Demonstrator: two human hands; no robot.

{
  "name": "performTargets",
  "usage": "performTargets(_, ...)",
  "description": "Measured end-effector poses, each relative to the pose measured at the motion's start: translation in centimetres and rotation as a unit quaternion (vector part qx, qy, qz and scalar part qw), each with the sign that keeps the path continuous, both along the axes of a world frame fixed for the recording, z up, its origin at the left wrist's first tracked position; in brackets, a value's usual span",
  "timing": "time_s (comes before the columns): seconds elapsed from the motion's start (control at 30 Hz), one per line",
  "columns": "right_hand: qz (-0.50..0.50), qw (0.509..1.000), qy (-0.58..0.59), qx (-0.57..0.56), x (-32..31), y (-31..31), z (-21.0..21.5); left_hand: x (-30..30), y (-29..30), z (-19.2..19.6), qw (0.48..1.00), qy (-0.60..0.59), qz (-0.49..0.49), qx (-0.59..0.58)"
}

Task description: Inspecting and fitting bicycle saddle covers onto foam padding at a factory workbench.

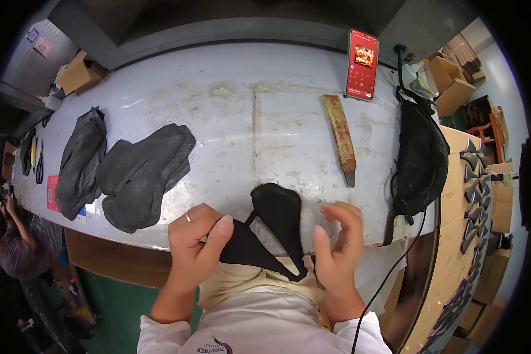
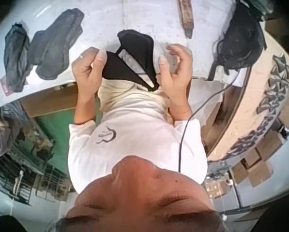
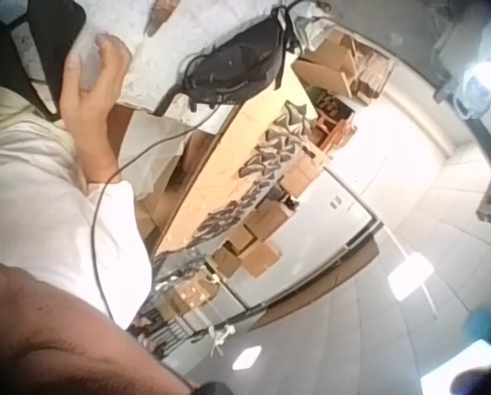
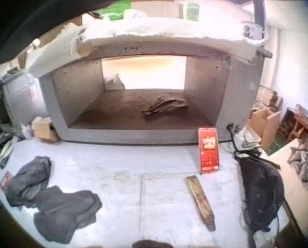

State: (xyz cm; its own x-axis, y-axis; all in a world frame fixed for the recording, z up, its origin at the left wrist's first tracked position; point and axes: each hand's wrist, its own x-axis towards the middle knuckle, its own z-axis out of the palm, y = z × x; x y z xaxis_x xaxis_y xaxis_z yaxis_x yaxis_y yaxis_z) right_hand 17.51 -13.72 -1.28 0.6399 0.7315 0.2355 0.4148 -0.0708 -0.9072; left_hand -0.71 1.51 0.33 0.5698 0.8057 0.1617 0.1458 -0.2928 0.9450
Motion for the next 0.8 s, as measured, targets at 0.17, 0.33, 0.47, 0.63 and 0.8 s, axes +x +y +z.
performTargets(0.17, 0.231, 0.969, 0.066, -0.061, -1.8, -1.0, 3.9, 1.1, -0.4, 0.7, 0.995, 0.017, -0.004, 0.096)
performTargets(0.33, 0.228, 0.965, 0.113, -0.061, -3.6, -0.6, 2.2, 2.5, -2.1, 1.9, 0.985, -0.038, -0.100, 0.135)
performTargets(0.47, 0.219, 0.969, 0.111, -0.031, -3.2, -1.0, 1.6, 3.1, -1.9, 2.9, 0.986, -0.007, -0.057, 0.154)
performTargets(0.63, 0.222, 0.974, 0.048, -0.012, -3.0, -0.5, 2.3, 1.9, -1.7, 2.5, 0.987, -0.007, -0.142, -0.077)
performTargets(0.8, 0.251, 0.963, 0.094, -0.037, -2.8, -1.1, 2.0, 2.0, -2.2, 0.9, 0.845, -0.137, -0.165, -0.490)
